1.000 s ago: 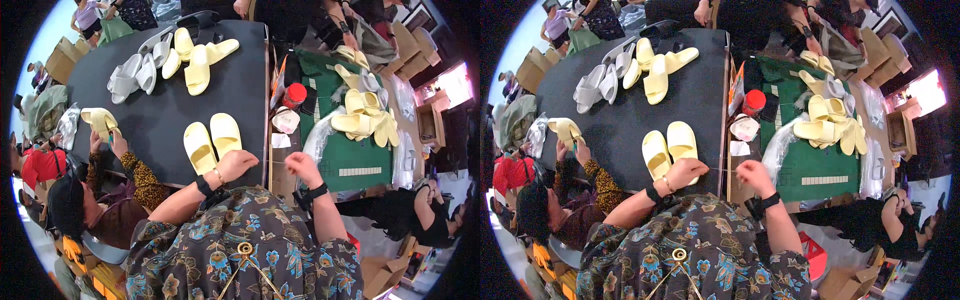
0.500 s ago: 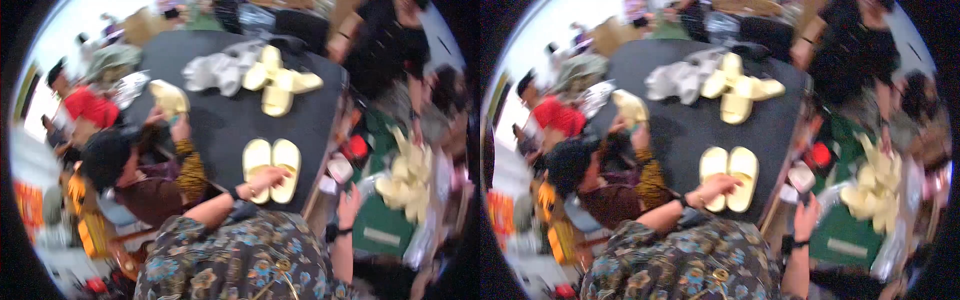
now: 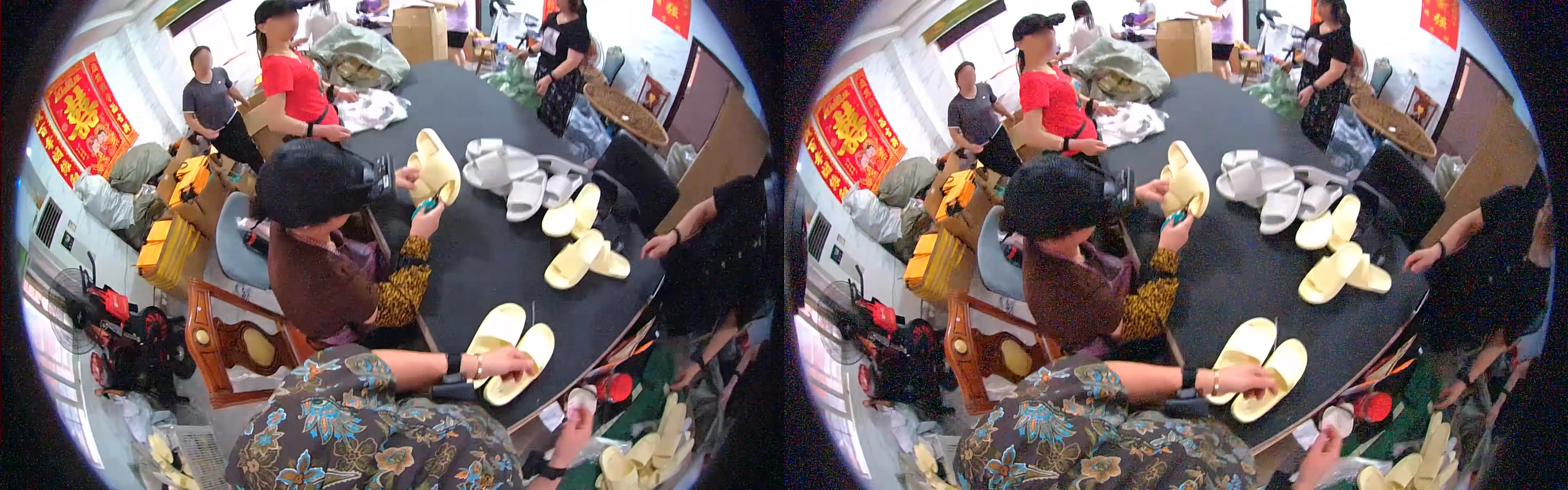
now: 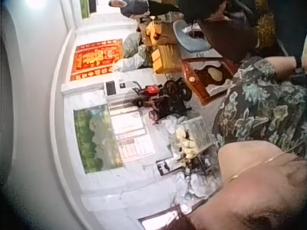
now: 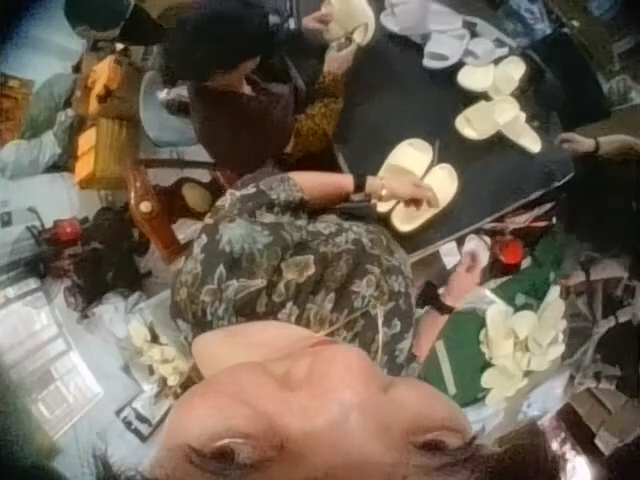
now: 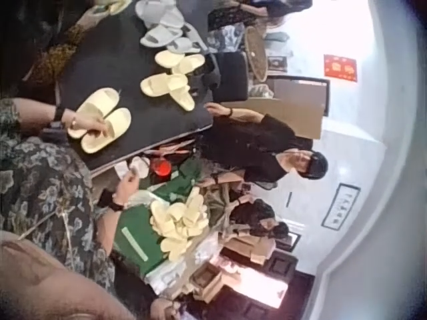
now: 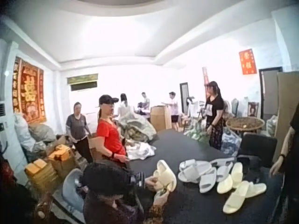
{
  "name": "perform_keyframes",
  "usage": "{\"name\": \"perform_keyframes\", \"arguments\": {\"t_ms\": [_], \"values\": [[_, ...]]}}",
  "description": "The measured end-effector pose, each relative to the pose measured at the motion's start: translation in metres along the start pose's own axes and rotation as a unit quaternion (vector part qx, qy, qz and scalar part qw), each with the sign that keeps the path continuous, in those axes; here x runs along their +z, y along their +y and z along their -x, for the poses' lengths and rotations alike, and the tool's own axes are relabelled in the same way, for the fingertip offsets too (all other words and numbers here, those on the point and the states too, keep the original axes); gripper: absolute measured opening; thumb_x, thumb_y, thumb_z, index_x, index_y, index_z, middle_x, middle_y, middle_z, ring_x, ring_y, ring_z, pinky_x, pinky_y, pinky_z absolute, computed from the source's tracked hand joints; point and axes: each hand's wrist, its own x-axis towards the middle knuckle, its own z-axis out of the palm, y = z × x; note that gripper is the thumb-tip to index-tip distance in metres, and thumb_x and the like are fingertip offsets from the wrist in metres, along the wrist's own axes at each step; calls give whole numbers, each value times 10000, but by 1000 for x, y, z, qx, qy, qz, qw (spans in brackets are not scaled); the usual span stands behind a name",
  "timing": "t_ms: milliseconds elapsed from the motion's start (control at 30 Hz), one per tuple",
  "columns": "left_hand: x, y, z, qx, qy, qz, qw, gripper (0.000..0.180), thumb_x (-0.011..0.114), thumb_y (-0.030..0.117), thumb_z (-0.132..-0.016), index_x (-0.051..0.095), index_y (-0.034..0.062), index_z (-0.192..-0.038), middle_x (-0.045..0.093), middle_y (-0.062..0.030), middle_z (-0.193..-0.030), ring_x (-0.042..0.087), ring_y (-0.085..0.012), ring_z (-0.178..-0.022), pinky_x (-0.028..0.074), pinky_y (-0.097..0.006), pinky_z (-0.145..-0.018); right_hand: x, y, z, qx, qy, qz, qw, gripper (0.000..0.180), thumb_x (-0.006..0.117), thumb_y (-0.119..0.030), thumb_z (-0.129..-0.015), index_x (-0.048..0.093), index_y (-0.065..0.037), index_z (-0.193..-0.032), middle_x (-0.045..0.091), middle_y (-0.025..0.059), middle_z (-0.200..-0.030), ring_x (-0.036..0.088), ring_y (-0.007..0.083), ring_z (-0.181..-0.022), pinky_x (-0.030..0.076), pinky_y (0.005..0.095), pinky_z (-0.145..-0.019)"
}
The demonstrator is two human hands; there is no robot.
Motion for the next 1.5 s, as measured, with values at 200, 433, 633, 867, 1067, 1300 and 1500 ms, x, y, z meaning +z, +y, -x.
{"name": "perform_keyframes", "arguments": {"t_ms": [200,433,633,867,1067,1300,1500], "values": [[17,-2,-2,-2,-36,43,998,305,515,327,-914,673,66,-923,559,16,-660,492,-58,-579,392,-204,-523,64,-99,36,105,-237,-142,955,283,515,-91,-885,516,22,-1144,586,89,-1021,581,135,-665,459,241,-580],[-9,10,11,-2,51,40,998,284,532,298,-905,675,52,-918,578,10,-708,520,-56,-631,417,-196,-563,78,-109,26,-208,-126,84,966,39,583,-40,-821,596,-13,-846,602,135,-790,597,278,-704,476,344,-641],[-33,-27,22,-119,-5,-254,960,339,553,289,-845,661,8,-691,628,-65,-630,583,-124,-565,461,-270,-536,94,-83,33,-291,-238,175,910,57,619,-69,-738,625,-73,-794,621,93,-785,592,274,-773,482,377,-692],[-63,-117,21,-180,-148,-346,909,262,550,243,-769,682,42,-664,616,-68,-573,582,-161,-493,464,-305,-482,115,-49,51,-165,-437,229,854,194,537,-229,-837,645,-68,-839,632,151,-793,616,323,-783,488,434,-692],[-81,-128,-3,38,-245,-607,755,175,587,233,-711,676,85,-735,635,-151,-673,619,-296,-601,475,-387,-556,127,-61,47,-126,-409,275,861,249,544,-256,-835,636,-37,-760,625,182,-691,625,357,-690,494,467,-631],[-82,-79,-10,40,-158,-535,829,266,547,270,-746,625,62,-601,622,-140,-627,580,-289,-574,429,-378,-529,121,-104,43,-182,-276,338,881,240,578,-219,-816,583,-35,-661,584,176,-562,612,338,-532,493,426,-492],[-86,-85,-15,32,-142,-493,858,353,556,340,-753,610,49,-559,582,-101,-541,532,-216,-489,419,-348,-511,125,-94,40,-182,-262,347,882,225,577,-208,-815,584,-45,-660,585,173,-559,611,329,-524,493,426,-487]]}}
